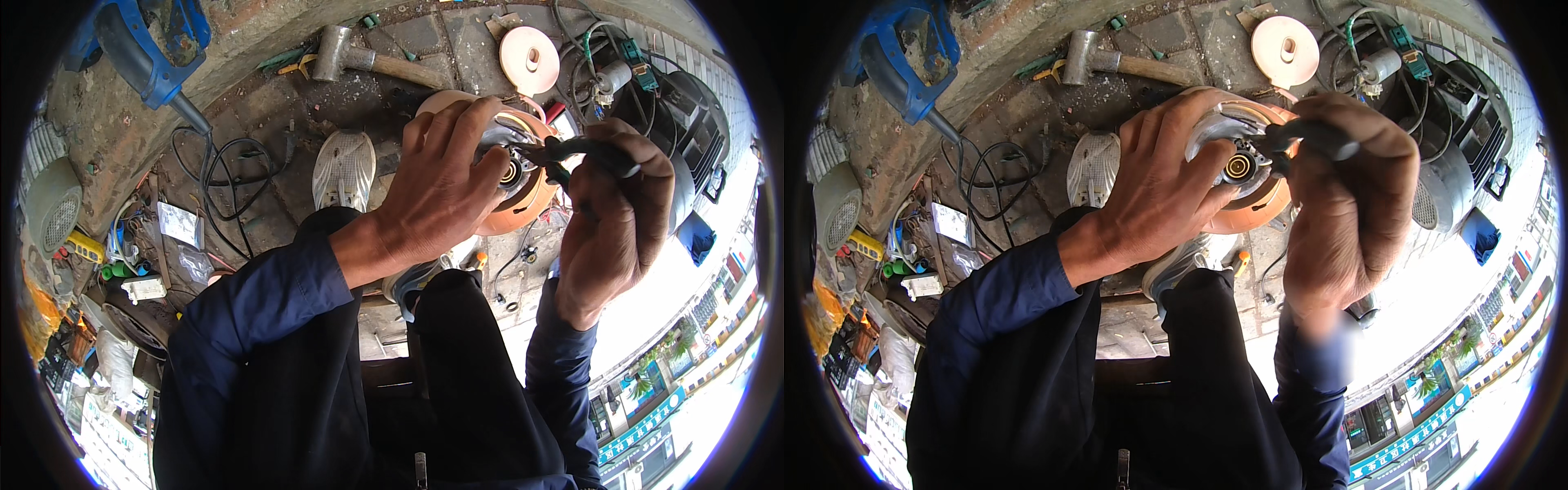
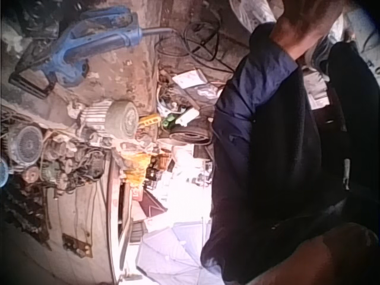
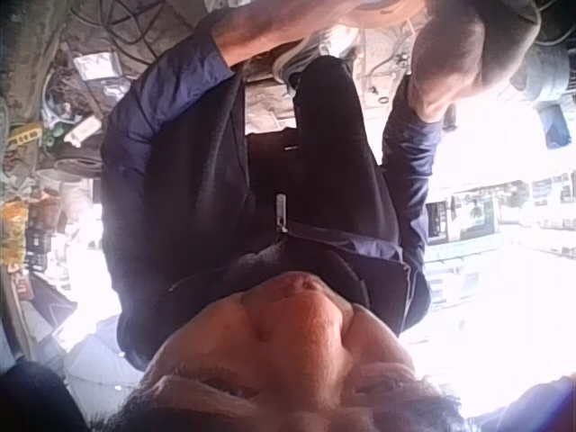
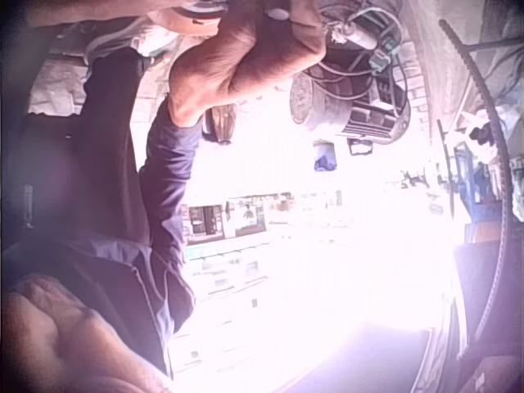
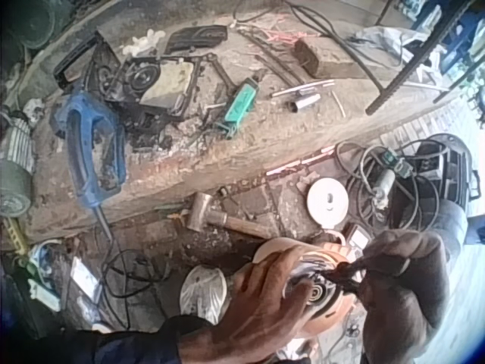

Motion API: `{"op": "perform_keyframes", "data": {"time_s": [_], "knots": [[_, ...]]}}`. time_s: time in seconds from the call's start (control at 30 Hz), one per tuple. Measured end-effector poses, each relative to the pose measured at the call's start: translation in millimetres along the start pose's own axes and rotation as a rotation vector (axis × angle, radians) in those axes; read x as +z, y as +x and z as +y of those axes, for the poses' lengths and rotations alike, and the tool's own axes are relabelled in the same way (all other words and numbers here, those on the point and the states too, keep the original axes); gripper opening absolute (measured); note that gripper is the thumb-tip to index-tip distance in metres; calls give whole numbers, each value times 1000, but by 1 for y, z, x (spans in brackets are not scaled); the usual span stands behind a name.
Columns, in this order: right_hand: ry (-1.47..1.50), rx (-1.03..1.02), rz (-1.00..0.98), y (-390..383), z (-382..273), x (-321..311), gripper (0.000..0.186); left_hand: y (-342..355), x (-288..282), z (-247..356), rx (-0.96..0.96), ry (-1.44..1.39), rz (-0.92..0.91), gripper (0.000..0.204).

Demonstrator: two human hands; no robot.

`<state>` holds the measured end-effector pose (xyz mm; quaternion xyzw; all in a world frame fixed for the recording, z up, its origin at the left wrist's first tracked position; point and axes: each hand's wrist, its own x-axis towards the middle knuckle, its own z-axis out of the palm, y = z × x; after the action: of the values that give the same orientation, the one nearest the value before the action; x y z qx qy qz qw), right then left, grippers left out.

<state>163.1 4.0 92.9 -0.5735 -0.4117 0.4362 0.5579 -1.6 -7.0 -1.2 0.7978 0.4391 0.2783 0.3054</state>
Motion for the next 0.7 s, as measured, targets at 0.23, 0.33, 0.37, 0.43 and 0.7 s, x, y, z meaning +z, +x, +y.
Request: {"op": "perform_keyframes", "data": {"time_s": [0.23, 0.33, 0.37, 0.43, 0.7], "knots": [[19, 12, 360, -15, -4, 10, 38, 1, -1, 0, 0, -7, -4, 54], [81, -35, 191, -9, -6, 0, 40, 1, -2, 0, -1, -9, -2, 55], [108, -58, 118, -5, -6, -4, 40, 1, -2, 0, -2, -11, -1, 55], [85, -46, -32, 0, -8, -12, 37, 1, -2, 1, -8, -17, -4, 55], [13, -39, -316, 10, -8, -17, 30, 1, -2, 1, -7, -14, -4, 53]]}}
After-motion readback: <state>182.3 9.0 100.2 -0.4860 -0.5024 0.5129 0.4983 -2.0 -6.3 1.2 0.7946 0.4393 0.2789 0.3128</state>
